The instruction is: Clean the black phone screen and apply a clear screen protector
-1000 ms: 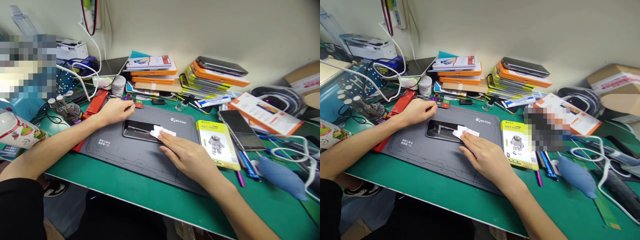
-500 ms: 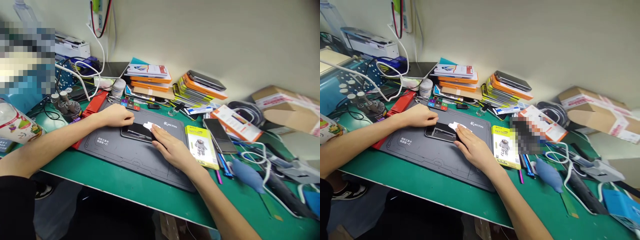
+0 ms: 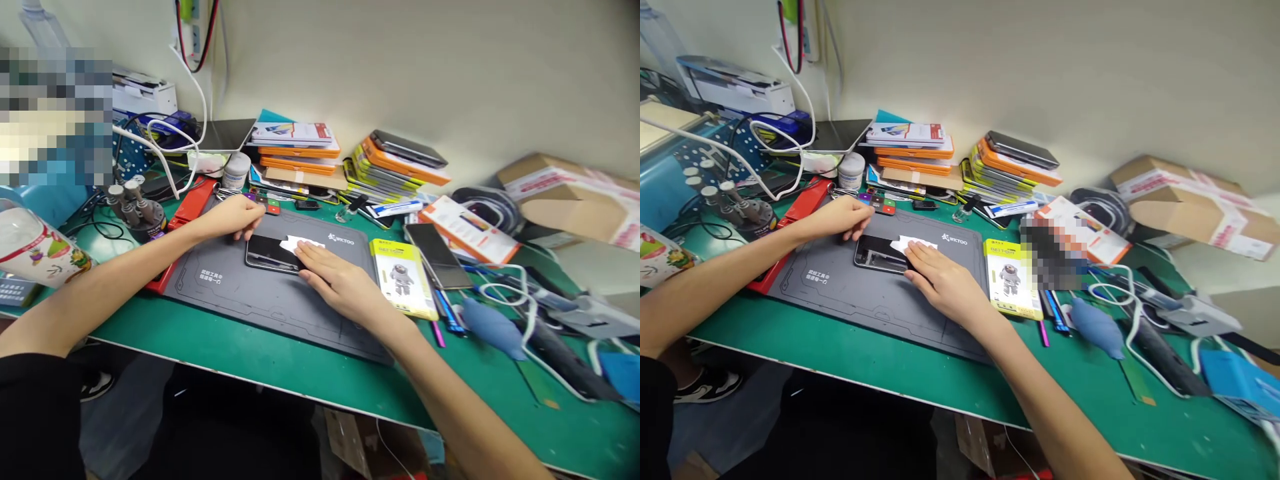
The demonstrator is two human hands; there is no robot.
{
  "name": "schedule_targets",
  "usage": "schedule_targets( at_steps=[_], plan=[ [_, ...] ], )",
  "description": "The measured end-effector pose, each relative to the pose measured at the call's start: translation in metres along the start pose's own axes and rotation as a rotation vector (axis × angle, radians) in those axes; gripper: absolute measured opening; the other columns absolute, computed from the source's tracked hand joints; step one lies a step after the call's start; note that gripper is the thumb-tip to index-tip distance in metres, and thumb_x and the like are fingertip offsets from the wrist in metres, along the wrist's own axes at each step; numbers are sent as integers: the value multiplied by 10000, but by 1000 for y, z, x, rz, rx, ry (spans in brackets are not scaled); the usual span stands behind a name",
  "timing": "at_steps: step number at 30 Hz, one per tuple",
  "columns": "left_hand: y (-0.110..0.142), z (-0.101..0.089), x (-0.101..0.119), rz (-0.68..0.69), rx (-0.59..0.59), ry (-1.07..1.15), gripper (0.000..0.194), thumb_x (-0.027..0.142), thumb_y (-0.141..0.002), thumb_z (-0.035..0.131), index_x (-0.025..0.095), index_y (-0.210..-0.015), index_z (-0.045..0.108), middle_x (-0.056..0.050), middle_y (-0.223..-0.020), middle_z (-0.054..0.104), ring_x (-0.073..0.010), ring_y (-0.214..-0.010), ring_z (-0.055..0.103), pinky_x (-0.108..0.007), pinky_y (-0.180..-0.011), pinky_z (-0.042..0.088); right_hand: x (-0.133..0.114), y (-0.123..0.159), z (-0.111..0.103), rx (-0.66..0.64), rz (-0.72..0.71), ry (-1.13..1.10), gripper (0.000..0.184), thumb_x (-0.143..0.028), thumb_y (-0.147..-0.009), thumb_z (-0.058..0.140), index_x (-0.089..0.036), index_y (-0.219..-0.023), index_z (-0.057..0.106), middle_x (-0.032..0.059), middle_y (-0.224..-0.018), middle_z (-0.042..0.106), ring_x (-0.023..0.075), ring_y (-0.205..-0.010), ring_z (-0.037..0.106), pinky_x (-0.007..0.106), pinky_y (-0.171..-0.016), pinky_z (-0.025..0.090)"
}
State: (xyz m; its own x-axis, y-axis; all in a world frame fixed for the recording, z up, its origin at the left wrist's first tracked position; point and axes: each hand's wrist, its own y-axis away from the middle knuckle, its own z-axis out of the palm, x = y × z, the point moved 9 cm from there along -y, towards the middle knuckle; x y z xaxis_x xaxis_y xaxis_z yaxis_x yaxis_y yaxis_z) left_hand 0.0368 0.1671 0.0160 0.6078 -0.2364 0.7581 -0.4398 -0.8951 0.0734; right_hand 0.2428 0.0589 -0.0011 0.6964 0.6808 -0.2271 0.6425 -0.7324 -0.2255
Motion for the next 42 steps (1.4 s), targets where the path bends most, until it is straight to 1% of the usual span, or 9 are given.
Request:
schedule_targets(
  at_steps=[4,12,16,20,26,30,33,38,42],
  plan=[
    [-4,-8,-9,-73,55,277,443,215,-1063,483,219,-621,522,-9,-535,665,-90,-390,513,-242,-516,419,-16,5,-1,-41,-34,-1,572,-435,-1182,507,-176,-1690,563,137,-1725,539,301,-1628,501,569,-1354,444],
    [0,-9,-2,-64,72,244,456,212,-1058,516,200,-604,568,-14,-561,678,-81,-412,533,-225,-519,421,-48,-42,11,-77,-180,24,580,-450,-1168,550,-97,-1622,631,185,-1683,582,334,-1612,526,559,-1358,444],
    [2,-10,-1,-43,94,174,444,219,-1052,502,194,-614,573,-4,-569,678,-78,-425,538,-211,-498,421,-64,-39,11,-50,-219,65,629,-481,-1170,548,-44,-1616,617,225,-1675,580,344,-1599,548,550,-1350,457],
    [0,-3,-1,9,55,113,407,239,-1036,529,197,-637,593,-1,-590,690,-87,-432,551,-222,-473,410,-61,-37,12,-68,-196,61,565,-451,-1185,513,-116,-1622,634,182,-1673,595,315,-1592,558,533,-1347,466],
    [0,-9,1,0,102,134,419,229,-1040,503,201,-635,606,24,-541,611,-91,-447,466,-248,-508,362,-62,-48,17,-66,-172,2,609,-463,-1177,525,-91,-1655,588,191,-1700,557,331,-1635,495,570,-1364,429],
    [-1,-12,3,31,137,123,432,255,-1037,516,200,-617,600,23,-535,591,-104,-497,497,-258,-569,372,-68,-39,18,-84,-196,-88,615,-444,-1163,558,-219,-1733,507,120,-1748,507,321,-1656,460,591,-1358,438],
    [-2,-11,2,22,130,105,433,267,-1032,518,203,-610,589,19,-525,575,-113,-499,483,-272,-566,355,-63,-50,22,-139,-174,-149,571,-425,-1181,503,-256,-1726,519,87,-1763,485,295,-1669,433,580,-1372,411],
    [-1,-17,-1,40,193,99,415,261,-989,499,206,-583,564,22,-538,577,-117,-520,487,-276,-589,369,-64,-74,24,-147,-134,-131,617,-486,-1176,503,-127,-1673,578,157,-1757,486,304,-1671,427,539,-1393,367],
    [-1,-18,-5,37,219,77,424,305,-1016,498,212,-608,568,25,-530,565,-125,-537,509,-274,-600,376,-86,-52,18,-106,-175,-48,654,-522,-1183,482,-69,-1639,602,204,-1701,552,331,-1612,526,538,-1350,449]
  ],
)
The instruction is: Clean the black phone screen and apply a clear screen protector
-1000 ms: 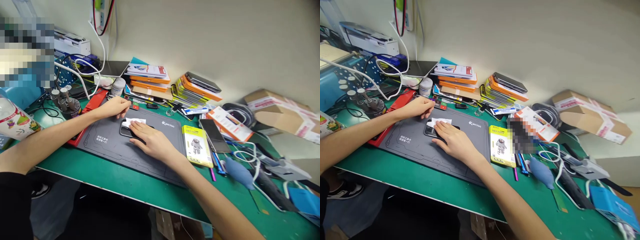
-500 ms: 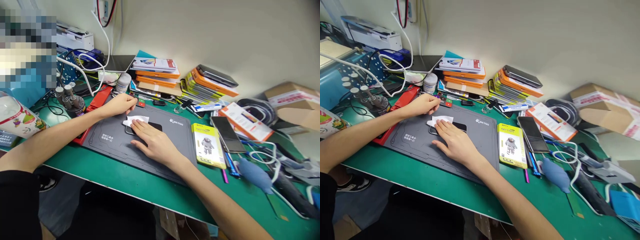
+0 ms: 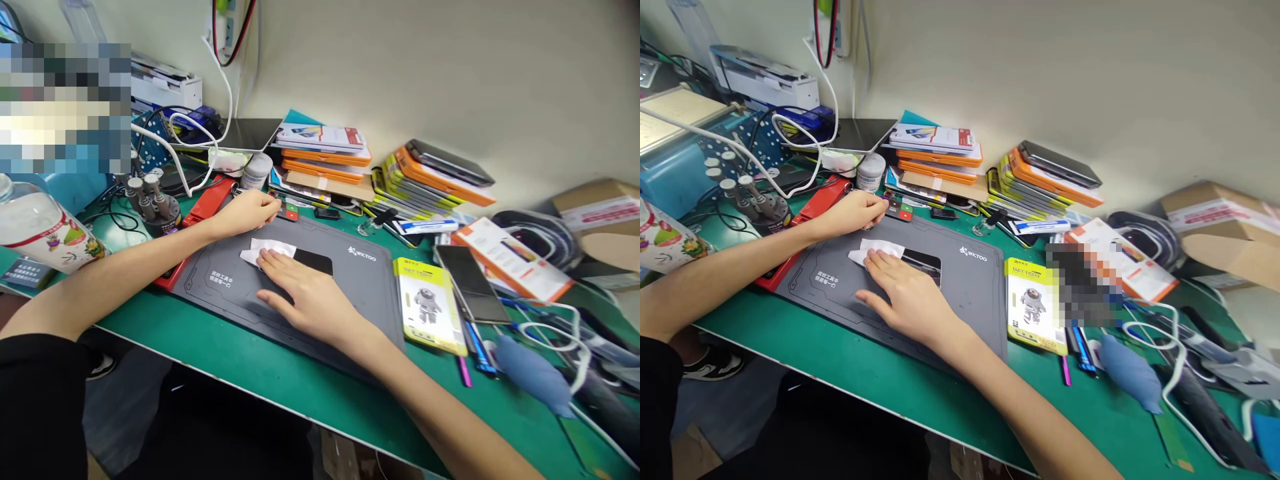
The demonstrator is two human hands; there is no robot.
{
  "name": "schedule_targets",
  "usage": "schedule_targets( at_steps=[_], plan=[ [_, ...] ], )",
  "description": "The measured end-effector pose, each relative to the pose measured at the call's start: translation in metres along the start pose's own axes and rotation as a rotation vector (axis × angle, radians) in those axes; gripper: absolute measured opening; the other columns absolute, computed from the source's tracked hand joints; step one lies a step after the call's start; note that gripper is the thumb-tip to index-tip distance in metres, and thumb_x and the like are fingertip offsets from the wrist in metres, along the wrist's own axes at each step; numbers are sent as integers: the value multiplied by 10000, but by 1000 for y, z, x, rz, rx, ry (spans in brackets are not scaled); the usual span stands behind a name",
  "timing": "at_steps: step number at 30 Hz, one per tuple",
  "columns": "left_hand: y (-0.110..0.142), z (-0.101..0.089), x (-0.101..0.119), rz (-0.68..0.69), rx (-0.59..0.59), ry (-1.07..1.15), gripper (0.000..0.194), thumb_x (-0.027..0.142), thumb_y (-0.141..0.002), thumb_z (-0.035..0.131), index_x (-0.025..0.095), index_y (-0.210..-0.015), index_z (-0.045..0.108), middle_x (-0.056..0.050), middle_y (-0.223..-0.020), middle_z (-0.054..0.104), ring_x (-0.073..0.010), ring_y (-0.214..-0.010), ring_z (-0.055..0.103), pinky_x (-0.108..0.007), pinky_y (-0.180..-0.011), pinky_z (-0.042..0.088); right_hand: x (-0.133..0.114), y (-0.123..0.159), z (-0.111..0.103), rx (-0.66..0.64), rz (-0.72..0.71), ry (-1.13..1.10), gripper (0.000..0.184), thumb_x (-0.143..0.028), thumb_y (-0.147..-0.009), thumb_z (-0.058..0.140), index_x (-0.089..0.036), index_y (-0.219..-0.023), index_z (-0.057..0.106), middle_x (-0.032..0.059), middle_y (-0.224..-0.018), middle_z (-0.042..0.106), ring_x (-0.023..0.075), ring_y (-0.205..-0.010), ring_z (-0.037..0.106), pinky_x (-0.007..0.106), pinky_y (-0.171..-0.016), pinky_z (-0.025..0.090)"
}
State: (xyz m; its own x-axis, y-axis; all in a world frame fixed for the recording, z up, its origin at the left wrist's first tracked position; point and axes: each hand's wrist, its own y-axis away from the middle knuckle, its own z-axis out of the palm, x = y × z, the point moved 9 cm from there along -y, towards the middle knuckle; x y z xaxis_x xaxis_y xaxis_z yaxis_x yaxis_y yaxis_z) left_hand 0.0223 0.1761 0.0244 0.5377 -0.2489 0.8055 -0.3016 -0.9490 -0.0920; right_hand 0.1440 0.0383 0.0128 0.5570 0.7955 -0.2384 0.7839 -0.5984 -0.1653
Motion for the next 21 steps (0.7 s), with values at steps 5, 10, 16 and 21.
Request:
schedule_targets(
  at_steps=[5,10,16,21],
  plan=[
    [0,5,3,-7,-37,-54,401,270,-1008,524,211,-615,570,30,-530,562,-122,-542,514,-276,-615,374,-9,20,0,40,-33,34,605,-487,-1185,495,-126,-1660,592,184,-1696,567,313,-1605,539,536,-1337,477],
    [-1,1,7,-12,-23,-89,386,254,-990,508,206,-609,553,23,-571,585,-119,-558,499,-293,-617,354,25,-9,2,6,19,14,637,-497,-1184,485,-103,-1677,564,192,-1732,517,332,-1634,498,572,-1357,438],
    [1,-6,8,14,43,-106,383,259,-976,491,201,-600,531,16,-585,591,-124,-595,518,-289,-649,351,8,6,-4,28,-10,86,718,-557,-1168,513,-27,-1648,574,248,-1702,528,371,-1598,545,561,-1320,495],
    [-3,2,9,8,6,-213,412,283,-1012,498,203,-609,517,16,-589,571,-129,-601,490,-306,-661,329,8,36,-17,65,-28,123,664,-527,-1175,506,-43,-1617,617,242,-1674,574,362,-1559,596,521,-1284,548]
  ],
)
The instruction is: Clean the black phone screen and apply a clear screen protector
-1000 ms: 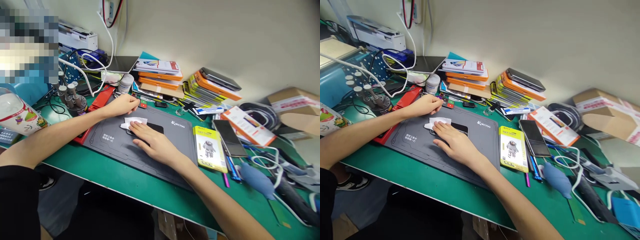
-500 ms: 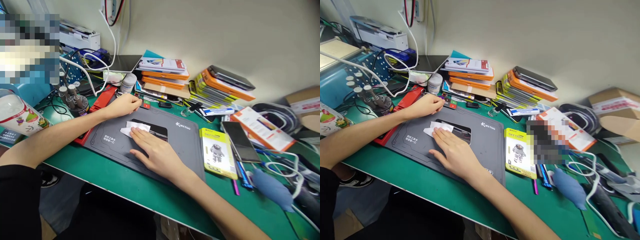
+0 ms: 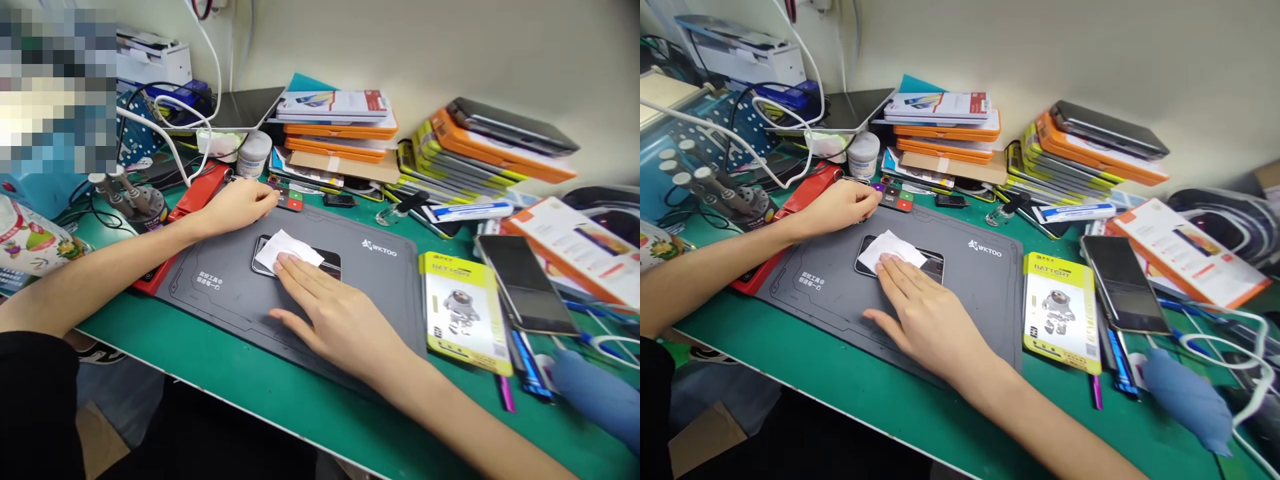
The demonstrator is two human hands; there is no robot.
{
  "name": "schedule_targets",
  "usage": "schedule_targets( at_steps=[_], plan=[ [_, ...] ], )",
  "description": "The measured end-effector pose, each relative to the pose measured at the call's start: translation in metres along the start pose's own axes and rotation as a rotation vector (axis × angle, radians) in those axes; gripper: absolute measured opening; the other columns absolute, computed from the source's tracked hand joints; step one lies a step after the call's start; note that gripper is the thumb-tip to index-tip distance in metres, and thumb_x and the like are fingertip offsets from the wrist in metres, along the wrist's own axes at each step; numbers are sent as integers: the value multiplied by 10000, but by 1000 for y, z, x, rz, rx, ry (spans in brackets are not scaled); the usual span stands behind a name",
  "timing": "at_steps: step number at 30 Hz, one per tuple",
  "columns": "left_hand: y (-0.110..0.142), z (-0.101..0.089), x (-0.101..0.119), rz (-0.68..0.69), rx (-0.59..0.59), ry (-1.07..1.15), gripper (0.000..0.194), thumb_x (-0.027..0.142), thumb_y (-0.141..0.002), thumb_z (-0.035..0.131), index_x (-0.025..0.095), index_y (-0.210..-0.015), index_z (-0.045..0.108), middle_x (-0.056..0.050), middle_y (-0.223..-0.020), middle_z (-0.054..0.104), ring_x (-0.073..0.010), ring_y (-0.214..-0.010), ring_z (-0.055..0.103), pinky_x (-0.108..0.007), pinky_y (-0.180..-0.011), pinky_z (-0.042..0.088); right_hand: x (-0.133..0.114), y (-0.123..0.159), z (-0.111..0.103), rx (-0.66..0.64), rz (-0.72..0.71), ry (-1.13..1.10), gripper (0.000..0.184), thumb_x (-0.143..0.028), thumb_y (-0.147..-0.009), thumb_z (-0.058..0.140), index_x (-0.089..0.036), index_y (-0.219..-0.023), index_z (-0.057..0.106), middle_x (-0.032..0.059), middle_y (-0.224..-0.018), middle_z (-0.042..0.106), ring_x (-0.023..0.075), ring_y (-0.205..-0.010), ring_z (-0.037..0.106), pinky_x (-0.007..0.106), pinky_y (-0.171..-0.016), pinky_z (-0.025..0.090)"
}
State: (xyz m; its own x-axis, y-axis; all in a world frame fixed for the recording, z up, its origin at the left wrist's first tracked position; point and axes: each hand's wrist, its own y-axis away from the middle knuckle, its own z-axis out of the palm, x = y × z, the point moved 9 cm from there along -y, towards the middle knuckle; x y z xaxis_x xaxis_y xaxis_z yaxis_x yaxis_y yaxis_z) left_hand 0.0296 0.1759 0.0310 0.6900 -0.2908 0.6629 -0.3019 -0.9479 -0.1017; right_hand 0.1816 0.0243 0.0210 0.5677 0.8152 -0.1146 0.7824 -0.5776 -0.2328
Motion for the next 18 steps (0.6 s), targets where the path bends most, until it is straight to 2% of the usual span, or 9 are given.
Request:
schedule_targets(
  at_steps=[4,7,10,13,16,18],
  plan=[
    [-2,-1,4,-6,9,-69,448,295,-1011,512,218,-601,349,27,-571,418,-136,-611,380,-336,-648,259,33,4,-8,-40,102,17,590,-502,-1166,530,-97,-1567,681,234,-1606,650,388,-1459,690,546,-1174,646],
    [-2,-4,5,8,17,-104,454,305,-1008,519,224,-612,312,29,-576,391,-141,-608,353,-343,-646,246,44,9,-13,-65,159,29,576,-487,-1158,526,-82,-1523,711,264,-1537,697,431,-1365,752,578,-1062,706],
    [-3,-4,3,-2,4,-128,447,314,-1010,516,223,-592,388,26,-570,442,-141,-594,378,-339,-641,253,41,14,-16,-34,203,67,580,-474,-1141,562,-88,-1556,688,272,-1466,744,458,-1316,776,602,-1021,719],
    [-4,-5,2,-3,3,-151,438,296,-998,518,217,-574,444,23,-562,482,-134,-582,406,-327,-632,266,33,12,-11,-13,197,131,603,-473,-1135,596,-84,-1591,660,264,-1463,752,478,-1346,757,643,-1064,697],
    [-4,-5,2,5,7,-162,429,281,-993,525,212,-572,481,22,-565,505,-130,-583,433,-319,-629,274,20,5,-4,-14,132,152,632,-491,-1150,578,-10,-1547,677,292,-1542,686,477,-1431,700,630,-1139,661],
    [-4,-6,2,10,14,-161,424,275,-993,530,209,-575,500,22,-572,518,-129,-586,446,-319,-627,275,9,-1,-2,-14,55,105,660,-538,-1161,551,-7,-1525,693,280,-1584,653,439,-1477,670,588,-1194,630]
  ],
)
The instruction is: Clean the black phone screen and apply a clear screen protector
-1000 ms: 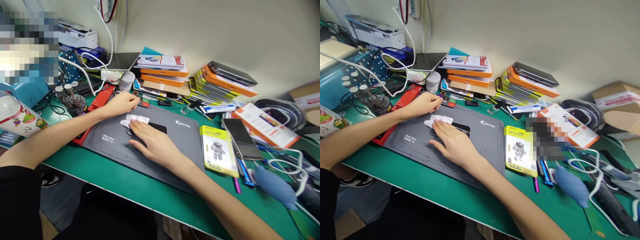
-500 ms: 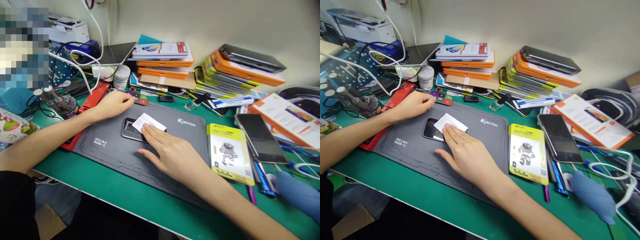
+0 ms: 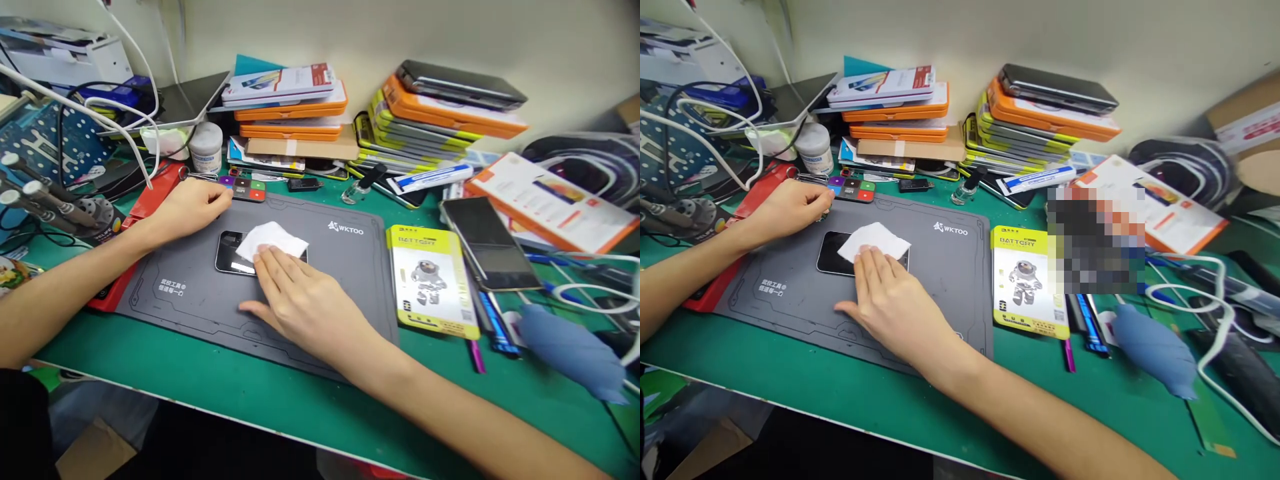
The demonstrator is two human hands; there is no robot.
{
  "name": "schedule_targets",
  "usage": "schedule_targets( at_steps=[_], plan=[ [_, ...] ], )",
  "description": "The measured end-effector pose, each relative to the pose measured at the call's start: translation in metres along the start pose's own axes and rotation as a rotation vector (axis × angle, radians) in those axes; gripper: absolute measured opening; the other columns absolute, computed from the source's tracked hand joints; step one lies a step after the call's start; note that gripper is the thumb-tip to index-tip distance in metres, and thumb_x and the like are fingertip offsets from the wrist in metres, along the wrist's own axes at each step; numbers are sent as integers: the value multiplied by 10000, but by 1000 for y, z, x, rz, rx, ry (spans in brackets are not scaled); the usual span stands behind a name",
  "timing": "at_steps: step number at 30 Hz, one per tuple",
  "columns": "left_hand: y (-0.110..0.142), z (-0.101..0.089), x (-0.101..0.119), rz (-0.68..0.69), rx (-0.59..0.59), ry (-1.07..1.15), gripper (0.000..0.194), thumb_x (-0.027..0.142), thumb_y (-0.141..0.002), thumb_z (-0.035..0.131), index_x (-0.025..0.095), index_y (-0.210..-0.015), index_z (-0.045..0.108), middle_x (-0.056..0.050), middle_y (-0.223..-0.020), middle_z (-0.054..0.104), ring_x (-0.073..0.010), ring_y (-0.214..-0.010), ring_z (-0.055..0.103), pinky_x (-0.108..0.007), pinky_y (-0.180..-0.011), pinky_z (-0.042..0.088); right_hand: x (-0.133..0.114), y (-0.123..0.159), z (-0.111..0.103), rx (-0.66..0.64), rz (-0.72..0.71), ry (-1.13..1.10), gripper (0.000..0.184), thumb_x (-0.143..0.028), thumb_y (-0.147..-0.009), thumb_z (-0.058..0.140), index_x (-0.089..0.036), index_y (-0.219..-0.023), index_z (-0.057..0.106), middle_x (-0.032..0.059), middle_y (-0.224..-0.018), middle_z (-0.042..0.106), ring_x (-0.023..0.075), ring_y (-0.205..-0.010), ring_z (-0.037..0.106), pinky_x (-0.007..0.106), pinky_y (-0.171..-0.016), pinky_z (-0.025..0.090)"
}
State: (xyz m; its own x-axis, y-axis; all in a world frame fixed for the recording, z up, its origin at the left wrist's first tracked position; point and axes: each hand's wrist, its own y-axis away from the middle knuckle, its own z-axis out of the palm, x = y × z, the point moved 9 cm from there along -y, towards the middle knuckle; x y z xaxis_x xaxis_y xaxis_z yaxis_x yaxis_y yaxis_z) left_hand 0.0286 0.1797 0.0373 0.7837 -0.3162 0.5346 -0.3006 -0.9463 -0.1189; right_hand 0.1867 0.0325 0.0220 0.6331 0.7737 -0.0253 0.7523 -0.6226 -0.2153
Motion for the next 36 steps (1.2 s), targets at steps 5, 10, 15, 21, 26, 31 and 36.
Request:
schedule_targets(
  at_steps=[5,10,15,21,26,31,36],
  plan=[
    [1,0,1,-3,2,8,439,268,-998,533,208,-566,484,22,-563,505,-129,-575,433,-329,-617,260,-12,-10,-8,30,-122,-155,649,-559,-1193,458,-52,-1498,725,221,-1589,672,336,-1507,661,497,-1276,557],
    [0,0,4,11,1,2,441,269,-999,527,208,-566,471,24,-559,466,-125,-576,401,-336,-630,249,12,-16,-11,2,-45,-89,587,-465,-1213,421,-41,-1472,734,213,-1557,709,329,-1436,721,469,-1204,620],
    [-1,1,7,66,9,-23,459,261,-985,531,226,-584,309,40,-532,342,-124,-565,324,-348,-624,228,-7,-2,-11,83,-83,169,638,-481,-1196,481,60,-1407,744,306,-1440,750,392,-1297,800,494,-1084,689],
    [-1,2,8,98,15,-30,458,240,-974,538,233,-592,286,45,-535,334,-126,-561,308,-349,-615,234,-23,6,-2,252,-109,190,762,-583,-1162,536,108,-1434,704,332,-1466,722,409,-1353,767,500,-1129,667],
    [0,3,10,89,-2,-28,453,240,-978,541,232,-592,304,46,-537,355,-127,-567,326,-341,-615,247,-12,-2,-3,265,-148,92,638,-494,-1166,577,72,-1416,727,291,-1470,746,379,-1359,769,495,-1180,640],
    [0,5,8,80,-11,-41,452,260,-988,532,230,-597,306,43,-549,361,-131,-574,339,-342,-624,246,-12,-2,-10,286,-204,42,529,-439,-1164,601,15,-1377,767,246,-1454,771,347,-1341,782,472,-1184,641],
    [1,4,9,100,2,-45,444,262,-983,524,231,-599,304,41,-547,346,-134,-574,329,-347,-631,243,-4,-10,-7,253,-161,-12,500,-428,-1182,557,-29,-1392,773,221,-1484,760,318,-1378,763,460,-1215,616]
  ],
)
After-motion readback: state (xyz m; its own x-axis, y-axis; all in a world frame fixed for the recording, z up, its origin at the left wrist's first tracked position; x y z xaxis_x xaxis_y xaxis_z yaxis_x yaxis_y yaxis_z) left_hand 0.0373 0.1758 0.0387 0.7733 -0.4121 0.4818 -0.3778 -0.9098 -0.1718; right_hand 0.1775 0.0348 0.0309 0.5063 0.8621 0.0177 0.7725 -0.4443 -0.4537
